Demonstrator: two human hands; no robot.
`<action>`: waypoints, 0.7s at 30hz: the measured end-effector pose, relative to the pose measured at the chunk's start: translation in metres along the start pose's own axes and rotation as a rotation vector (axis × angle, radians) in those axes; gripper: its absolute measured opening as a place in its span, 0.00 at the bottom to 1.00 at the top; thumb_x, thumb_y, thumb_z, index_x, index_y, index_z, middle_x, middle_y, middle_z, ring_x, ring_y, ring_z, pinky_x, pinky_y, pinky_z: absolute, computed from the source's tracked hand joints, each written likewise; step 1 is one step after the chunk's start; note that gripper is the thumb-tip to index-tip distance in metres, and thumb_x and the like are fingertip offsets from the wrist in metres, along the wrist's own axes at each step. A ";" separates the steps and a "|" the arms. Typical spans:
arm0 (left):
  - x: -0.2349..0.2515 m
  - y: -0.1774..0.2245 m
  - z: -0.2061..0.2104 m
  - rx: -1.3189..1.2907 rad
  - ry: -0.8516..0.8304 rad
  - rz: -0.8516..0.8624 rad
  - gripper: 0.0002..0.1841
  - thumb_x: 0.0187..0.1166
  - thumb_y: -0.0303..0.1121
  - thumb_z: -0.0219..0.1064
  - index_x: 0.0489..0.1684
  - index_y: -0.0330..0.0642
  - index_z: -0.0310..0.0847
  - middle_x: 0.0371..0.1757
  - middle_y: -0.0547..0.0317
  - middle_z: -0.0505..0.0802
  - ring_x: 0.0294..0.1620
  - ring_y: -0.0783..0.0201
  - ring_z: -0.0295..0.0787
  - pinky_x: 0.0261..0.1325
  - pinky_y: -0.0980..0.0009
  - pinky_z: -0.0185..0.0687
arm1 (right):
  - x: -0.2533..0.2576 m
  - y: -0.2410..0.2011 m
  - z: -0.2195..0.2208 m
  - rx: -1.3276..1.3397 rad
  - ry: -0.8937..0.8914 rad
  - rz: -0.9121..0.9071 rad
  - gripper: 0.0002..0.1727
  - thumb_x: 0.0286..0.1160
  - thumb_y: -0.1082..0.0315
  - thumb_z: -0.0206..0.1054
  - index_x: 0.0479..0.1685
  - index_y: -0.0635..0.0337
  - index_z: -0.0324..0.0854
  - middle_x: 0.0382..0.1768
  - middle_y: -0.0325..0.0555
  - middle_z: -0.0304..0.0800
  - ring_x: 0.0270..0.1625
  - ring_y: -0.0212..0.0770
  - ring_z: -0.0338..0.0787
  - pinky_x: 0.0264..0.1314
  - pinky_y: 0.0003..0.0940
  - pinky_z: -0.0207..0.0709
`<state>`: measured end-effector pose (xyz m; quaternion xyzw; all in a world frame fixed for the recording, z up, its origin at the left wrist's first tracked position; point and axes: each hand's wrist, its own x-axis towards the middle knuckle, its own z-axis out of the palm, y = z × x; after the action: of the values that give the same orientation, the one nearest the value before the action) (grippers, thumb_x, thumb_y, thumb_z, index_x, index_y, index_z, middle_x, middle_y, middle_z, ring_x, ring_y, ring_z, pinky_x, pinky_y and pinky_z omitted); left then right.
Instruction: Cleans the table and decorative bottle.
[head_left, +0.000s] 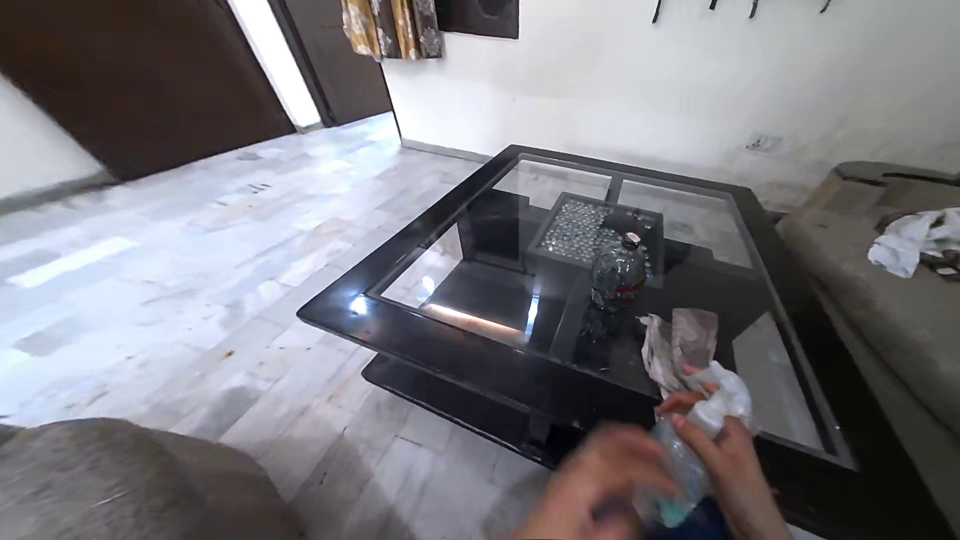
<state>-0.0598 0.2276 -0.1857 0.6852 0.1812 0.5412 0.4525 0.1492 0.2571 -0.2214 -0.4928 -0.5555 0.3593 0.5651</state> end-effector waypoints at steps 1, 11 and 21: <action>-0.001 -0.042 -0.032 0.329 0.166 -0.125 0.13 0.84 0.32 0.58 0.47 0.35 0.90 0.62 0.43 0.87 0.71 0.56 0.81 0.75 0.62 0.77 | 0.009 0.002 0.000 -0.033 -0.014 0.012 0.32 0.68 0.68 0.65 0.71 0.79 0.65 0.44 0.36 0.92 0.46 0.27 0.92 0.56 0.28 0.87; 0.009 -0.177 -0.205 1.044 1.034 -1.046 0.32 0.91 0.44 0.55 0.91 0.35 0.57 0.95 0.30 0.48 0.96 0.30 0.34 0.83 0.21 0.37 | 0.119 0.009 0.011 -0.141 -0.133 0.306 0.27 0.77 0.74 0.63 0.77 0.67 0.69 0.48 0.50 0.89 0.45 0.39 0.91 0.51 0.36 0.86; 0.012 -0.173 -0.203 1.116 0.955 -1.075 0.30 0.91 0.40 0.54 0.87 0.31 0.62 0.92 0.27 0.54 0.94 0.28 0.41 0.84 0.29 0.50 | 0.150 0.034 0.014 -0.082 -0.040 0.426 0.15 0.81 0.78 0.60 0.65 0.69 0.77 0.43 0.51 0.88 0.39 0.39 0.90 0.45 0.34 0.86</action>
<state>-0.1977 0.4138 -0.3193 0.3308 0.8802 0.3171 0.1235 0.1590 0.4114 -0.2143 -0.6145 -0.4643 0.4573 0.4446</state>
